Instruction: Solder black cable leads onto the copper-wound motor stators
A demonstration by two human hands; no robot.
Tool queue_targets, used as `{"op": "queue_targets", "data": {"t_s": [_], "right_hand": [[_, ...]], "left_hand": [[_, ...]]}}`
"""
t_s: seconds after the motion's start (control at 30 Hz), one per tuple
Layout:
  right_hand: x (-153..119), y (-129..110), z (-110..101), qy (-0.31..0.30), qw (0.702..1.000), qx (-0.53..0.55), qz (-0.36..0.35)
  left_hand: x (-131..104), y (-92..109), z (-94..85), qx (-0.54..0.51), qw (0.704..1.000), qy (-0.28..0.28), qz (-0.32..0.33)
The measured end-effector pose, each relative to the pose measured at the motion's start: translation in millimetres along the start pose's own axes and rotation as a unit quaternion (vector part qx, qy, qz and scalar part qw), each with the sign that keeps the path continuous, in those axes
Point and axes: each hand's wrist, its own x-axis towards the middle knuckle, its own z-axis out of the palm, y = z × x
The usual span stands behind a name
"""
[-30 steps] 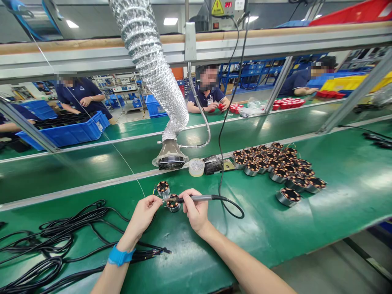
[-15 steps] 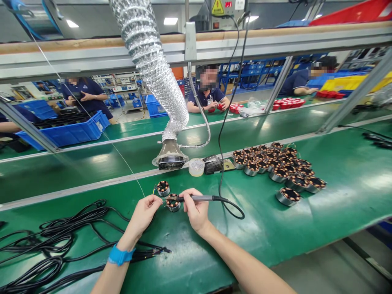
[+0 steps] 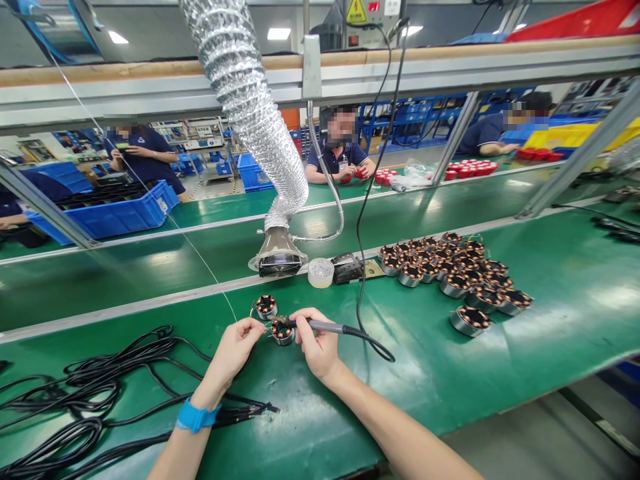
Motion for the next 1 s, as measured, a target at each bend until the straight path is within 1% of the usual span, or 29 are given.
{"op": "queue_targets", "data": {"t_s": [0.13,0.23,0.33,0.43,0.57,0.7,0.83,1.0], "right_hand": [[3.7,-2.2,4.0,-0.053,0.992,-0.086,-0.080],[6.2,2.7,10.2,-0.109,0.980,-0.111,-0.125],[7.2,11.9,15.8,-0.149,0.972,-0.120,-0.139],[6.9,19.1,19.2,-0.172,0.967,-0.128,-0.138],[5.8,23.7,21.7,-0.185,0.961,-0.147,-0.143],[4.5,26.2,23.1,-0.178,0.958,-0.144,-0.171],[3.1,23.3,20.5,-0.171,0.959,-0.145,-0.173],[0.5,18.2,15.6,-0.171,0.962,-0.139,-0.159]], "left_hand": [[-3.4,7.0,0.2,-0.013,1.000,-0.007,-0.009],[-5.7,10.4,0.0,-0.013,1.000,-0.015,-0.017],[-6.1,11.0,-0.1,-0.013,1.000,-0.019,-0.011],[-5.8,11.1,0.0,-0.011,1.000,-0.025,0.004],[-5.4,8.5,-0.6,0.007,0.999,-0.020,0.031],[-3.1,0.1,-2.3,0.002,0.997,-0.050,0.064],[-1.2,-5.4,-3.6,0.021,0.996,-0.062,0.062],[-2.4,-1.0,-4.4,0.046,0.995,-0.071,0.049]]}}
